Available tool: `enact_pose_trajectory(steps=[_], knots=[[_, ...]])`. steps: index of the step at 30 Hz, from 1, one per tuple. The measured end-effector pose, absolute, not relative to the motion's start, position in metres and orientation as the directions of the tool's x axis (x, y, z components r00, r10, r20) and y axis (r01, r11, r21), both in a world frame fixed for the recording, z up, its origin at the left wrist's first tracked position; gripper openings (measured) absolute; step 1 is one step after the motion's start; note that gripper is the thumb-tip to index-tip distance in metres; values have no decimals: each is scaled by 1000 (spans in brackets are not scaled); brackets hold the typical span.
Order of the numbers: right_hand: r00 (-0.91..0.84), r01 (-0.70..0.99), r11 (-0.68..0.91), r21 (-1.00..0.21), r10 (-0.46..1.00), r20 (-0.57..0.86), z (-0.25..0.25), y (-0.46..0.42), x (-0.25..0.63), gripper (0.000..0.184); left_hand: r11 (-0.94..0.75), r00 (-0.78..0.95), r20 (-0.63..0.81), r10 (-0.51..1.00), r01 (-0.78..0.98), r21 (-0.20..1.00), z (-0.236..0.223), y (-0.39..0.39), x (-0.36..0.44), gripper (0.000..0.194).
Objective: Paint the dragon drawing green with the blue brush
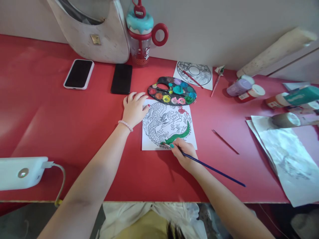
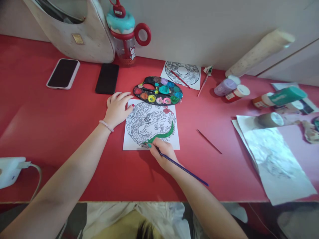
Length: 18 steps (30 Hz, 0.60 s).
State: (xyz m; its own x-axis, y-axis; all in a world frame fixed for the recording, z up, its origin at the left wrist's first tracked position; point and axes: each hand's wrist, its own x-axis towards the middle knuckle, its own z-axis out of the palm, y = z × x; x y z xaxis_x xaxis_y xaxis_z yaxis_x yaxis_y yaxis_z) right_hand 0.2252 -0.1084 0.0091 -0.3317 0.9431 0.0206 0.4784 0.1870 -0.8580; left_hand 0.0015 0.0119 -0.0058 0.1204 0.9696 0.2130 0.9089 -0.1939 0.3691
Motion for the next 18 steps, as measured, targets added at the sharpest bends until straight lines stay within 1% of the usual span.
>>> enact_pose_trajectory(steps=[5, 10, 18], knots=[[-328, 498, 198, -844, 944, 29, 8, -107, 226, 31, -183, 115, 198, 974, 910, 373, -5, 11, 2, 33], [-325, 479, 161, -863, 946, -4, 9, -108, 227, 30, -180, 113, 196, 974, 910, 373, -5, 11, 2, 34], [-327, 504, 164, -848, 945, -11, 9, -108, 225, 30, -189, 117, 202, 972, 902, 388, -5, 11, 1, 35]])
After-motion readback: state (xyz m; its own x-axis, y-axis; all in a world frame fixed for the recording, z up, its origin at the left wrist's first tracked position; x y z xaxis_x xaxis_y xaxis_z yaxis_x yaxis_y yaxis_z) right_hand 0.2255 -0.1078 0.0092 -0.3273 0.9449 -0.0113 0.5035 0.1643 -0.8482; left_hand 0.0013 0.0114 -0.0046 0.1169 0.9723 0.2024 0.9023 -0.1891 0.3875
